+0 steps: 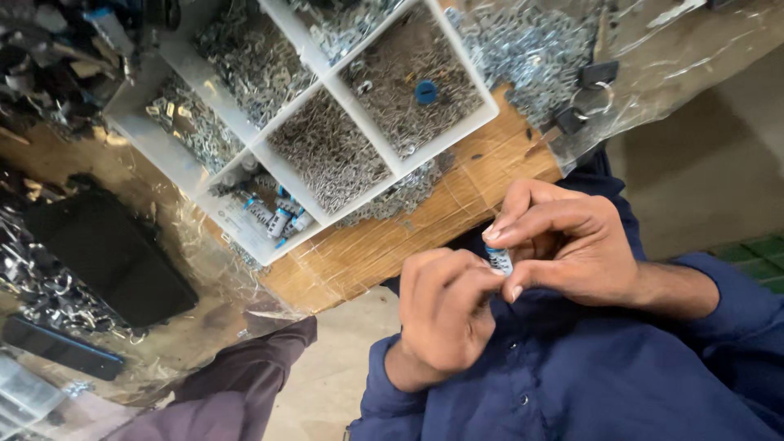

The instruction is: The person repeatedly picks small metal key blanks and blue plastic key heads from a compartmentalized tray, then presses them together by hand to form assembled keys. The assembled units are placed into a separate compartment of the tray. The process continues with multiple units.

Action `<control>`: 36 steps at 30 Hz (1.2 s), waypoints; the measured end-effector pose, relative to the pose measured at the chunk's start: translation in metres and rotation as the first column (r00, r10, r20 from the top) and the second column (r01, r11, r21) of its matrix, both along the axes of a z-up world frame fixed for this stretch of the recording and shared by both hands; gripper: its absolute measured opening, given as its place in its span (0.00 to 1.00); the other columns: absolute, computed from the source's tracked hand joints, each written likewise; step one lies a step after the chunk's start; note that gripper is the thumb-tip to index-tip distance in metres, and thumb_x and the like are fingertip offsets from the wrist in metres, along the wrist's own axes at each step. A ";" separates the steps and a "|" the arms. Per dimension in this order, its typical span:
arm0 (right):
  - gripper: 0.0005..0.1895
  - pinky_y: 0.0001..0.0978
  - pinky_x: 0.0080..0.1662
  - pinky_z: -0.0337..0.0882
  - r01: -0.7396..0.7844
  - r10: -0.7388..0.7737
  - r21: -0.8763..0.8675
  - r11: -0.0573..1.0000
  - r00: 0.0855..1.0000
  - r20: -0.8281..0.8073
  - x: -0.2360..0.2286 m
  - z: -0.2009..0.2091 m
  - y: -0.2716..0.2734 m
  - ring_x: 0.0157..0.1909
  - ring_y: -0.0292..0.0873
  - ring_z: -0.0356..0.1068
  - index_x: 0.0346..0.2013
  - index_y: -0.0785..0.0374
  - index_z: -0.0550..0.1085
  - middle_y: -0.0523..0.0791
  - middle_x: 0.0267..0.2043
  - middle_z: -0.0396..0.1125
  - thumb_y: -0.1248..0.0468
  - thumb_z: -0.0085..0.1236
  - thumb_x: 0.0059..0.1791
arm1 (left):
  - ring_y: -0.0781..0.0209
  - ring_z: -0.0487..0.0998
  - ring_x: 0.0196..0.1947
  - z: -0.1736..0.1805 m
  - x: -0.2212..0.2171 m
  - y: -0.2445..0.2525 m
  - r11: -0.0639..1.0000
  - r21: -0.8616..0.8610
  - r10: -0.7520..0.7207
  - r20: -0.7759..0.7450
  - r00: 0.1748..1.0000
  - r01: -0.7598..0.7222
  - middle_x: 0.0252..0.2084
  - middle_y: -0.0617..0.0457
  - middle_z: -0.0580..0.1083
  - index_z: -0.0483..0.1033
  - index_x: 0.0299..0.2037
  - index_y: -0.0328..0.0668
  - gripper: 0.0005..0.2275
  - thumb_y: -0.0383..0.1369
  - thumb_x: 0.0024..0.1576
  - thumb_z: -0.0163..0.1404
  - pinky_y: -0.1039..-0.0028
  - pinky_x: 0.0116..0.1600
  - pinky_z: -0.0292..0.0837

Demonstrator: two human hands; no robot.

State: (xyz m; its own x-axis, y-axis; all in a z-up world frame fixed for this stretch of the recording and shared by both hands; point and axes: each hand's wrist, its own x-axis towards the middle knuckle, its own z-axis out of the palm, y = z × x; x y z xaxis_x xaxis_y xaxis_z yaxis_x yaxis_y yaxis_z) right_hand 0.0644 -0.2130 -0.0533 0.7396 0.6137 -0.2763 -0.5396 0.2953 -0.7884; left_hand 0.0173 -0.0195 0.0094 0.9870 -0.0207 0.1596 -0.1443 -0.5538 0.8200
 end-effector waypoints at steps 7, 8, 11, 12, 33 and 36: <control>0.15 0.32 0.45 0.78 -0.259 0.235 0.037 0.965 0.920 0.313 0.021 -0.008 -0.037 0.45 0.43 0.78 0.41 0.67 0.81 0.51 0.44 0.76 0.70 0.74 0.41 | 0.59 0.72 0.33 0.002 0.014 0.003 0.838 -0.542 -0.191 -0.395 0.899 -0.060 0.35 0.54 0.70 0.78 0.44 0.49 0.12 0.25 0.54 0.64 0.71 0.40 0.70; 0.16 0.33 0.46 0.77 -0.184 0.198 -0.073 0.980 0.930 0.309 0.022 -0.010 -0.049 0.46 0.44 0.77 0.41 0.67 0.82 0.50 0.44 0.76 0.67 0.75 0.40 | 0.60 0.72 0.32 0.002 0.015 -0.006 0.851 -0.507 -0.160 -0.499 0.851 -0.138 0.35 0.55 0.70 0.77 0.48 0.47 0.15 0.26 0.53 0.65 0.71 0.39 0.70; 0.16 0.31 0.46 0.74 0.074 -0.015 -0.236 0.969 0.970 0.243 0.020 -0.014 -0.089 0.45 0.44 0.73 0.43 0.66 0.80 0.49 0.43 0.73 0.65 0.73 0.43 | 0.63 0.73 0.39 0.003 0.034 -0.025 0.990 -0.140 -0.002 -0.077 0.997 -0.009 0.41 0.55 0.69 0.79 0.55 0.48 0.12 0.26 0.62 0.62 0.76 0.43 0.72; 0.15 0.30 0.45 0.73 0.192 -0.154 -0.198 0.961 0.969 0.194 0.022 -0.018 -0.099 0.44 0.43 0.72 0.44 0.66 0.79 0.48 0.43 0.72 0.65 0.71 0.46 | 0.59 0.72 0.41 0.003 0.045 -0.028 0.994 0.102 0.028 0.045 0.999 -0.032 0.42 0.52 0.70 0.78 0.55 0.44 0.13 0.26 0.60 0.58 0.72 0.46 0.72; 0.05 0.26 0.34 0.77 -0.376 0.365 -0.151 0.914 0.926 -0.098 -0.003 0.043 0.107 0.32 0.37 0.74 0.40 0.70 0.75 0.53 0.42 0.74 0.76 0.59 0.50 | 0.60 0.74 0.34 0.017 -0.073 0.102 0.777 -0.526 0.349 -0.099 0.932 -0.346 0.38 0.49 0.70 0.74 0.48 0.37 0.13 0.16 0.56 0.59 0.74 0.39 0.70; 0.04 0.26 0.34 0.76 -0.386 0.368 -0.088 0.918 0.914 -0.168 0.004 0.049 0.121 0.32 0.37 0.73 0.38 0.70 0.73 0.54 0.43 0.75 0.76 0.58 0.50 | 0.61 0.73 0.33 0.017 -0.085 0.104 0.637 -0.581 0.538 -0.135 0.832 -0.507 0.37 0.50 0.69 0.74 0.44 0.39 0.13 0.15 0.54 0.58 0.76 0.38 0.70</control>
